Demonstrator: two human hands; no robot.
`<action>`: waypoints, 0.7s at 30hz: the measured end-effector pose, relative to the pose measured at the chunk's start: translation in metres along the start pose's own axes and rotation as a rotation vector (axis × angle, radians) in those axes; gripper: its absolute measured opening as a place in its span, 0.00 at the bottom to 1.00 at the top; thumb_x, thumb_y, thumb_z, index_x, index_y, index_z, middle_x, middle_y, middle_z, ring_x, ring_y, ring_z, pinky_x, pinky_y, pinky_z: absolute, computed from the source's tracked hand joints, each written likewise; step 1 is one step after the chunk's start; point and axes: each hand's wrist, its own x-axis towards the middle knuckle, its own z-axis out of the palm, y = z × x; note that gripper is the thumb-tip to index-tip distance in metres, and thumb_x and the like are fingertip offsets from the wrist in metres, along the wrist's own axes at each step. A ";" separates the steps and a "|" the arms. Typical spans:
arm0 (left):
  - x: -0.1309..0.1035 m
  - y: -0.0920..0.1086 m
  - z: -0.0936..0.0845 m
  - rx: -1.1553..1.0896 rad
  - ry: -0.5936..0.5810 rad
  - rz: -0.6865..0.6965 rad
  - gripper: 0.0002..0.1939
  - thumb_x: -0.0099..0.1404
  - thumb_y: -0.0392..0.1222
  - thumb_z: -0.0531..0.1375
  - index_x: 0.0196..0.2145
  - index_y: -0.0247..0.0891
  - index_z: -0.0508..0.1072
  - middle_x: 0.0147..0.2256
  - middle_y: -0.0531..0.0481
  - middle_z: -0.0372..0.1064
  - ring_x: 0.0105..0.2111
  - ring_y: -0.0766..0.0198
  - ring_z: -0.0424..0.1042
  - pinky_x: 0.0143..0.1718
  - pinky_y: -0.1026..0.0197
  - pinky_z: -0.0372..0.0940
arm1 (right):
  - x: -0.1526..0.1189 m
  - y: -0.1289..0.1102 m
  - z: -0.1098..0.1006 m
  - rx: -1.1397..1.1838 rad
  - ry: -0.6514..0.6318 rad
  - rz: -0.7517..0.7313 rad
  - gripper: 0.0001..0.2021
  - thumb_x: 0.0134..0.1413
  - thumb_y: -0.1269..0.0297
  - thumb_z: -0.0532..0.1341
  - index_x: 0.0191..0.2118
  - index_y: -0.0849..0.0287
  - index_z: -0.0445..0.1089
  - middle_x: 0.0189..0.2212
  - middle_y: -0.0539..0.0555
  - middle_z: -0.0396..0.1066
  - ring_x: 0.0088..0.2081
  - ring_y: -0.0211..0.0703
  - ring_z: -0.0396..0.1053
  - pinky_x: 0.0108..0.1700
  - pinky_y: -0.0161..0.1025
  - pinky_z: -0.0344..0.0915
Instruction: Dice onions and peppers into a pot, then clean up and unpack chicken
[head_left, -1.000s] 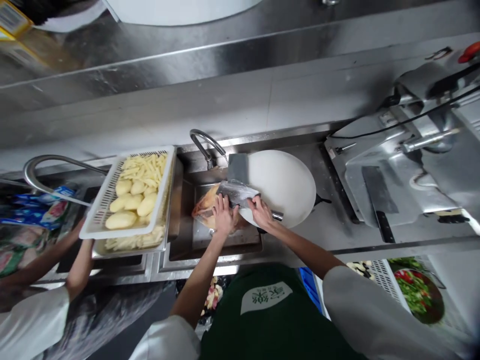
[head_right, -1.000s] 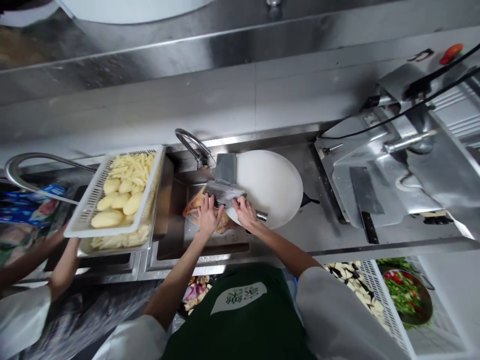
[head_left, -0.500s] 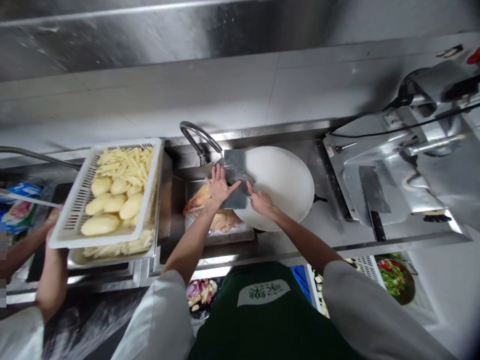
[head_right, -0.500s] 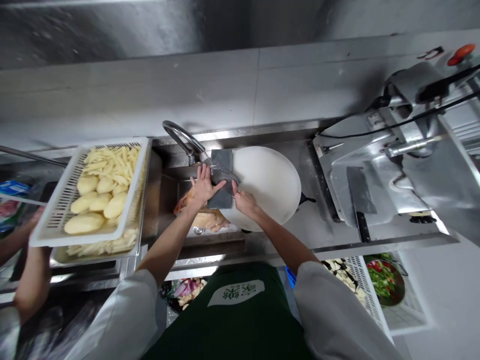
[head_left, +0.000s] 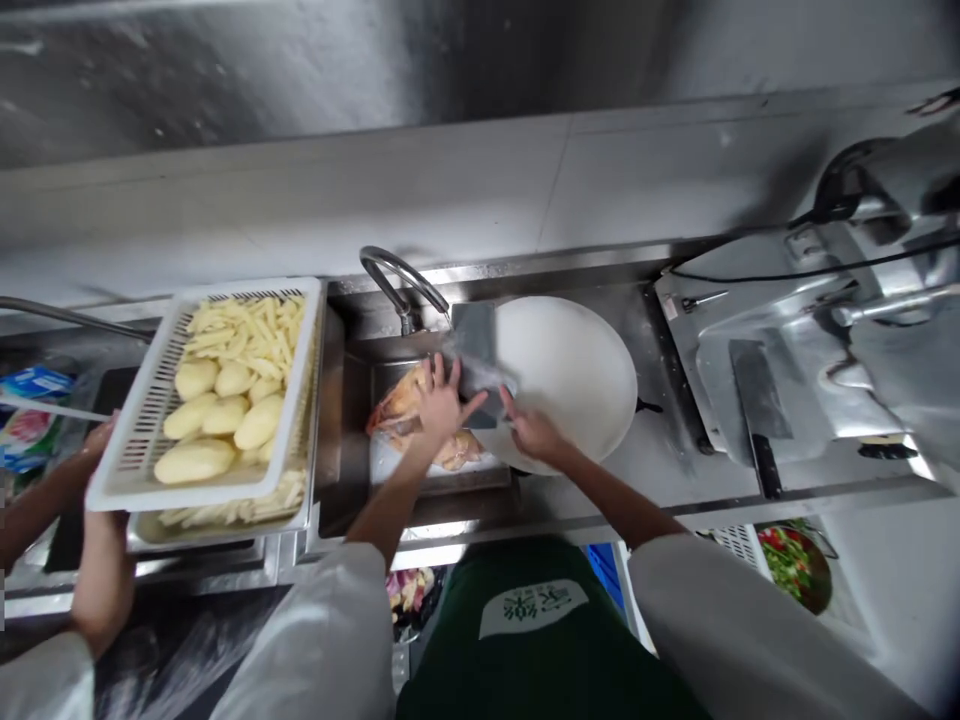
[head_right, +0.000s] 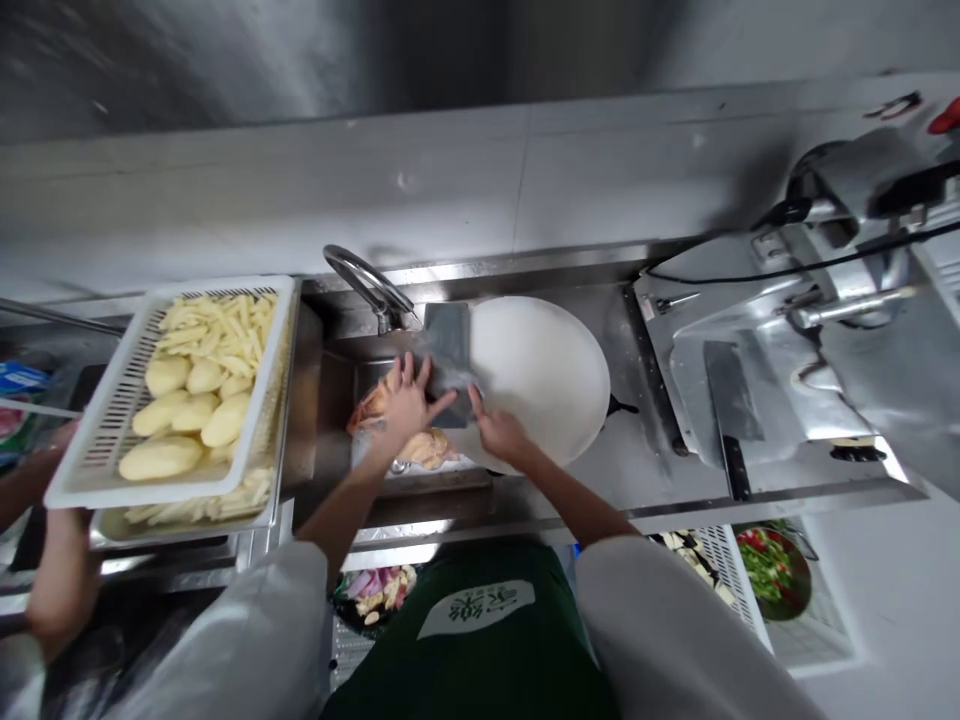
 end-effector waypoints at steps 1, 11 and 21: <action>-0.016 0.003 0.007 0.004 -0.007 -0.011 0.46 0.71 0.70 0.52 0.75 0.39 0.54 0.76 0.32 0.37 0.76 0.33 0.38 0.68 0.23 0.47 | -0.012 0.001 0.010 0.009 -0.033 -0.009 0.44 0.66 0.71 0.52 0.79 0.66 0.26 0.48 0.68 0.80 0.46 0.57 0.80 0.51 0.48 0.72; 0.075 -0.006 -0.021 -0.095 -0.014 0.019 0.46 0.70 0.71 0.51 0.75 0.40 0.54 0.76 0.32 0.38 0.76 0.31 0.37 0.66 0.19 0.46 | 0.056 0.014 -0.048 -0.051 0.121 0.008 0.46 0.64 0.71 0.58 0.79 0.66 0.30 0.52 0.72 0.77 0.51 0.56 0.78 0.53 0.44 0.69; -0.021 0.013 0.021 -0.048 -0.054 0.107 0.44 0.71 0.71 0.52 0.75 0.45 0.54 0.77 0.37 0.35 0.76 0.35 0.36 0.67 0.20 0.46 | -0.039 0.007 0.035 0.140 0.162 0.078 0.42 0.61 0.68 0.58 0.78 0.64 0.45 0.33 0.65 0.80 0.34 0.57 0.79 0.40 0.49 0.74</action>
